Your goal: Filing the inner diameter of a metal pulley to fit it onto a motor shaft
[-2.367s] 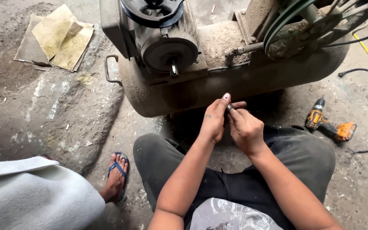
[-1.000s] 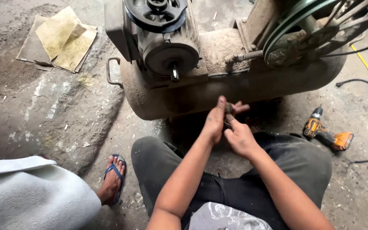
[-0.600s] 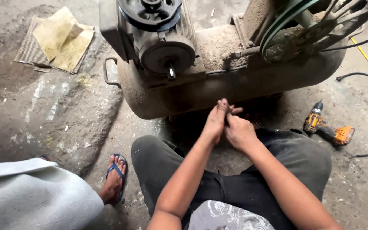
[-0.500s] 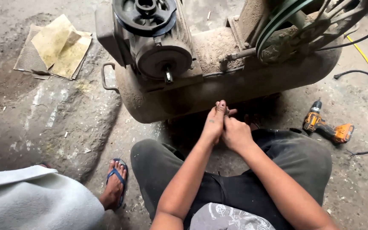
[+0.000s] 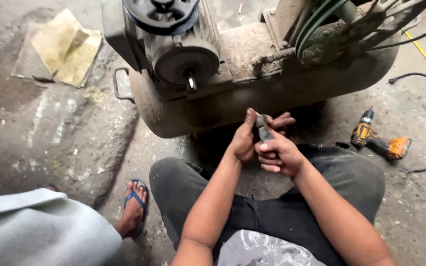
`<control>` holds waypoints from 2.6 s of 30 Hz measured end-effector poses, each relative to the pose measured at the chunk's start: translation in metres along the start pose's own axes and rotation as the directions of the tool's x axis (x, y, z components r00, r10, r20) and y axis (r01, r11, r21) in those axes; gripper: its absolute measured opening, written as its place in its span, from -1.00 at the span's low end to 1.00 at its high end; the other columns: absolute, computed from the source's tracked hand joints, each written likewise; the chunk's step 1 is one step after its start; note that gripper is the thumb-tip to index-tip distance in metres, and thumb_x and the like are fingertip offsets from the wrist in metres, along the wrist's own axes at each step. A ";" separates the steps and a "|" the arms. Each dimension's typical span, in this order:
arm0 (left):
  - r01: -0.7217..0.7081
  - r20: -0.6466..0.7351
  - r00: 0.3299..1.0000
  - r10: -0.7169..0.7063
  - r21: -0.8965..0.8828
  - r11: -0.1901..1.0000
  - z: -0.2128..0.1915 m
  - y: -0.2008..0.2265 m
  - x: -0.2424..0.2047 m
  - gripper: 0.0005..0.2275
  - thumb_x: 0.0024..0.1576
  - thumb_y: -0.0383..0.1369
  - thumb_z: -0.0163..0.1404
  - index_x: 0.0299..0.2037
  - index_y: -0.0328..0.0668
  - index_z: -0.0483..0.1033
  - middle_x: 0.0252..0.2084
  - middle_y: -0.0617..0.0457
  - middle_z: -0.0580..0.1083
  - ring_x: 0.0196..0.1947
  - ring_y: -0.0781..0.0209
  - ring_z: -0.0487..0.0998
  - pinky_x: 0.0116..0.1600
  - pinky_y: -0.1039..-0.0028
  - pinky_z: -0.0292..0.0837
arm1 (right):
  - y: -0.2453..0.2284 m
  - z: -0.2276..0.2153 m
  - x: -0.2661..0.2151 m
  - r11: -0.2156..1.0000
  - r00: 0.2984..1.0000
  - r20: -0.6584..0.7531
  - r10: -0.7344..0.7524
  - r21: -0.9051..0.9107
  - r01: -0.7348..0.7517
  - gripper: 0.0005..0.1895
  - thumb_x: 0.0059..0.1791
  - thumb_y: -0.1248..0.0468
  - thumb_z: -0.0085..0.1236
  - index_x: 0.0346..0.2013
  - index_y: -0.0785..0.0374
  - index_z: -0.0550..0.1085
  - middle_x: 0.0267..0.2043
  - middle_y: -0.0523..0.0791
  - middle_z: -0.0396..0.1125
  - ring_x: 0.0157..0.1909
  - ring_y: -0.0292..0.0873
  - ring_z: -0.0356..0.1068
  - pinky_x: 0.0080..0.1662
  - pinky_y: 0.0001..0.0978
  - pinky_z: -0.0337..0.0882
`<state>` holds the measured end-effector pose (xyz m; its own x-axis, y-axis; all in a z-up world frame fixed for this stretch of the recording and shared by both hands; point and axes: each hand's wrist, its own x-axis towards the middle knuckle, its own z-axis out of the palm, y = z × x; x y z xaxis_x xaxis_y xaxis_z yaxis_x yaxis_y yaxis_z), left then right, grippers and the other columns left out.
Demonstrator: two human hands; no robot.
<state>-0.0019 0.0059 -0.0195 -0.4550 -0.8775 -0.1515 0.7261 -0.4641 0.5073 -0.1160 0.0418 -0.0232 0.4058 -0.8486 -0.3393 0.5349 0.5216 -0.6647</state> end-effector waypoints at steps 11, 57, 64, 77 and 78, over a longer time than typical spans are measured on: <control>0.057 0.094 0.994 -0.054 -0.025 0.998 0.010 0.004 -0.001 -0.46 0.46 0.09 -0.42 -0.08 -0.29 0.40 0.34 -0.49 0.27 0.32 -0.31 0.35 0.27 0.08 0.44 | -0.012 0.002 -0.009 0.983 0.985 0.171 0.003 0.183 -0.035 -0.38 -0.10 0.39 -0.03 0.26 -0.07 0.27 -0.68 -0.29 -0.16 -0.84 -0.40 -0.09 -0.84 -0.54 0.18; 0.146 -0.151 0.975 -0.161 -0.107 0.984 -0.002 0.008 -0.023 -0.77 0.26 -0.22 0.14 -0.14 -0.26 0.62 -0.21 -0.07 0.54 -0.23 0.11 0.54 -0.23 0.46 0.53 | -0.050 0.019 -0.016 0.977 0.897 -0.390 -0.209 -0.058 0.203 -0.45 -0.07 0.29 0.26 0.23 0.23 0.47 -0.32 0.04 0.38 -0.58 -0.41 0.10 -0.58 -0.68 0.20; 0.072 -0.258 0.962 -0.087 -0.066 0.995 0.004 0.016 -0.037 -0.80 0.22 -0.28 0.19 -0.22 -0.24 0.49 -0.37 0.01 0.50 -0.34 0.20 0.54 -0.27 0.52 0.44 | -0.034 0.026 -0.017 0.989 0.909 -0.392 -0.144 -0.017 0.150 -0.43 -0.07 0.25 0.23 0.25 0.26 0.44 -0.33 -0.05 0.30 -0.52 -0.37 0.13 -0.54 -0.61 0.25; -0.251 0.034 0.967 0.253 -0.045 0.967 -0.055 0.036 -0.034 -0.58 0.32 -0.39 -0.05 0.34 -0.53 0.31 0.06 -0.36 0.52 0.03 -0.02 0.59 0.09 0.32 0.53 | -0.018 0.008 -0.010 0.307 0.729 0.064 -0.682 -0.880 0.364 -0.46 0.03 0.12 0.14 0.27 0.29 0.47 -0.35 -0.01 0.37 -0.48 -0.23 0.33 -0.45 -0.39 0.36; -0.261 0.034 0.964 0.262 -0.043 0.965 -0.060 0.036 -0.035 -0.58 0.32 -0.39 -0.05 0.34 -0.53 0.31 0.06 -0.36 0.52 0.03 -0.02 0.59 0.09 0.32 0.53 | -0.019 0.011 -0.008 0.303 0.729 0.073 -0.681 -0.878 0.371 -0.46 0.03 0.12 0.14 0.27 0.29 0.47 -0.35 -0.01 0.37 -0.48 -0.23 0.33 -0.45 -0.39 0.36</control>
<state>0.0711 0.0122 -0.0470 -0.2662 -0.9638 0.0156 0.8410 -0.2243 0.4924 -0.1215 0.0396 -0.0001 -0.0143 -0.9672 0.2537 -0.3376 -0.2342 -0.9117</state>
